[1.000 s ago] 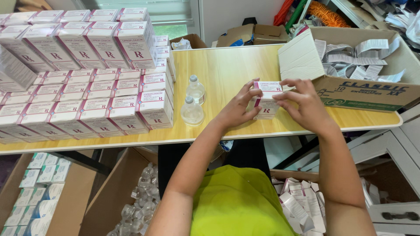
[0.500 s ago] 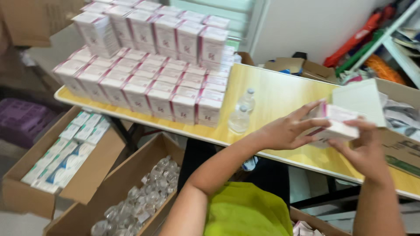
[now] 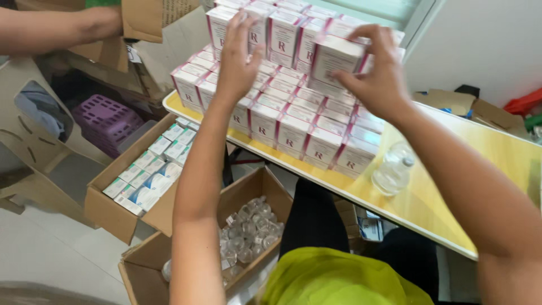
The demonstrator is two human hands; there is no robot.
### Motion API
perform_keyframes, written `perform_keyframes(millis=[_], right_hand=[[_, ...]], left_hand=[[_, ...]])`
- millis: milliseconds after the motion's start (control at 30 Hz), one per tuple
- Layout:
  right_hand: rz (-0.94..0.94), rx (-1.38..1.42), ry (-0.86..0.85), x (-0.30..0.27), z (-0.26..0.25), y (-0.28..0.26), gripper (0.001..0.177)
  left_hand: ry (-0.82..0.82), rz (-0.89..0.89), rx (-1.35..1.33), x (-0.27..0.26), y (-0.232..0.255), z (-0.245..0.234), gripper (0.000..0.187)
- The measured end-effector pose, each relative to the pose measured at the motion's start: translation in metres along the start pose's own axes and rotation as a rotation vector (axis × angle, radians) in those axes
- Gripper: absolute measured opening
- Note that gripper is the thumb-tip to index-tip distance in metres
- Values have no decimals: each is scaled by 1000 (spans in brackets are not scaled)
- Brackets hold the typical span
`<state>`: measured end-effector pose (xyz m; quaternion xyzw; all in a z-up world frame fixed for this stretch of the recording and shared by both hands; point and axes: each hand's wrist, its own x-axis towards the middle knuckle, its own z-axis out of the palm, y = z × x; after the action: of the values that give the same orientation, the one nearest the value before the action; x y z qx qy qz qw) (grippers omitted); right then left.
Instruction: The person repeatedly picks small clear plastic bottles from a cardboard box, places them into white and pink product boxes, folds the flaps to close the boxes, and stacks the completed boxes on a table. The person also gathers and stacks empty box flaps and inserts.
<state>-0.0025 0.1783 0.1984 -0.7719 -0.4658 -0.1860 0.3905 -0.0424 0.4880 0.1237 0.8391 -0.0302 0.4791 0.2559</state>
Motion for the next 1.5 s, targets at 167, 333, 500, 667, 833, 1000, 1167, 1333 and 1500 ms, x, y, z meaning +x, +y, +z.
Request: perform_keyframes(millis=[167,333,500,667,833,1000,1167,1333,1500], right_hand=[[6,-24,61,70,106,5,61],[39,10,146,100,173,21,61],[81,68,165,103,206,38,60],[46,19,199,107,215,46,61],[51,-68,206,112,219,49,59],[26,-160,106,113,209,33,65],[-109,-231,-53,108,139,11,65],[-170,-421,-194,42,8,2,45],[-134,-821,-47,-79,-134,44,33]], left_hand=[[-9,-47,294,7,-76,-13,65],[-40,-165,474,15,-94,-7,68],[-2,-178,367,10,-95,1,73],[52,-180,345,11,-94,11,76],[51,-166,343,14,-98,20,75],[4,-179,297,14,-99,22,77],[1,-47,391,23,-82,7,72],[50,95,202,20,-16,-17,60],[-51,349,-15,13,112,0,53]])
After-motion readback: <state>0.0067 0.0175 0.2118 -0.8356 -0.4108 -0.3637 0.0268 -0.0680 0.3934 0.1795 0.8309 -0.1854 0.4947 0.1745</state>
